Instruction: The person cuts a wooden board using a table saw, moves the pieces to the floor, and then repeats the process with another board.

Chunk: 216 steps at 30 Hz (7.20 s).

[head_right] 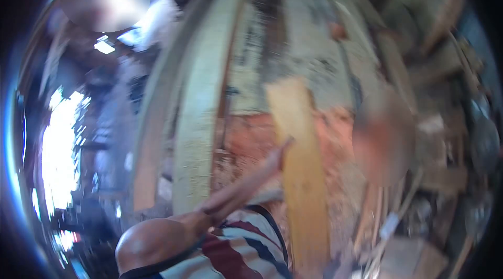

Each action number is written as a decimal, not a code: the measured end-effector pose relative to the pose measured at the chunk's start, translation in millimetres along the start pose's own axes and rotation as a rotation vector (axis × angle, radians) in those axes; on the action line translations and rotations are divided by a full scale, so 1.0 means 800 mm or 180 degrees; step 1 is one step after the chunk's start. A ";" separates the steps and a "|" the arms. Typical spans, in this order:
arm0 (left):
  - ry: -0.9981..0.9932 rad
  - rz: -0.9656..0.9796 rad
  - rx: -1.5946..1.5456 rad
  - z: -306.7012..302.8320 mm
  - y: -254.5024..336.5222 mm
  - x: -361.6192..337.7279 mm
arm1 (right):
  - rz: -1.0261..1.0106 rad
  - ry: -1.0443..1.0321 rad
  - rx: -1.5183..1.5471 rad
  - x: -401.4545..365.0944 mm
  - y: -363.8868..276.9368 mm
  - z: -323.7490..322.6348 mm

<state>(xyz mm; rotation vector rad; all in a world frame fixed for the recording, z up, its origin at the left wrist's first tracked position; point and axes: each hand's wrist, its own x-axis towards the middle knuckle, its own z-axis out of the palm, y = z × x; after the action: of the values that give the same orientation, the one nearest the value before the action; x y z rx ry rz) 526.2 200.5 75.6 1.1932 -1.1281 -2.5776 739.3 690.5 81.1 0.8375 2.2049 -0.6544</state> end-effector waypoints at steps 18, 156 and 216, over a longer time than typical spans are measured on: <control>-0.0170 0.1089 0.2109 0.114 0.021 0.068 | -0.0747 -0.0749 0.0390 0.087 -0.309 -0.001; -0.1069 0.2689 0.5375 0.138 0.034 0.113 | -0.4571 0.0819 -0.1834 0.231 -0.590 -0.029; -0.0661 0.3019 0.5676 0.204 0.252 0.429 | -0.4360 0.0913 -0.1847 0.306 -0.982 -0.011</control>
<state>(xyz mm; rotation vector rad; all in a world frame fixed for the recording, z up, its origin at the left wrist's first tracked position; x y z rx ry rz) 132.6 27.2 61.5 0.0555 -3.0195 -0.5729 35.2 264.2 68.8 -1.0536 2.7933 -0.3897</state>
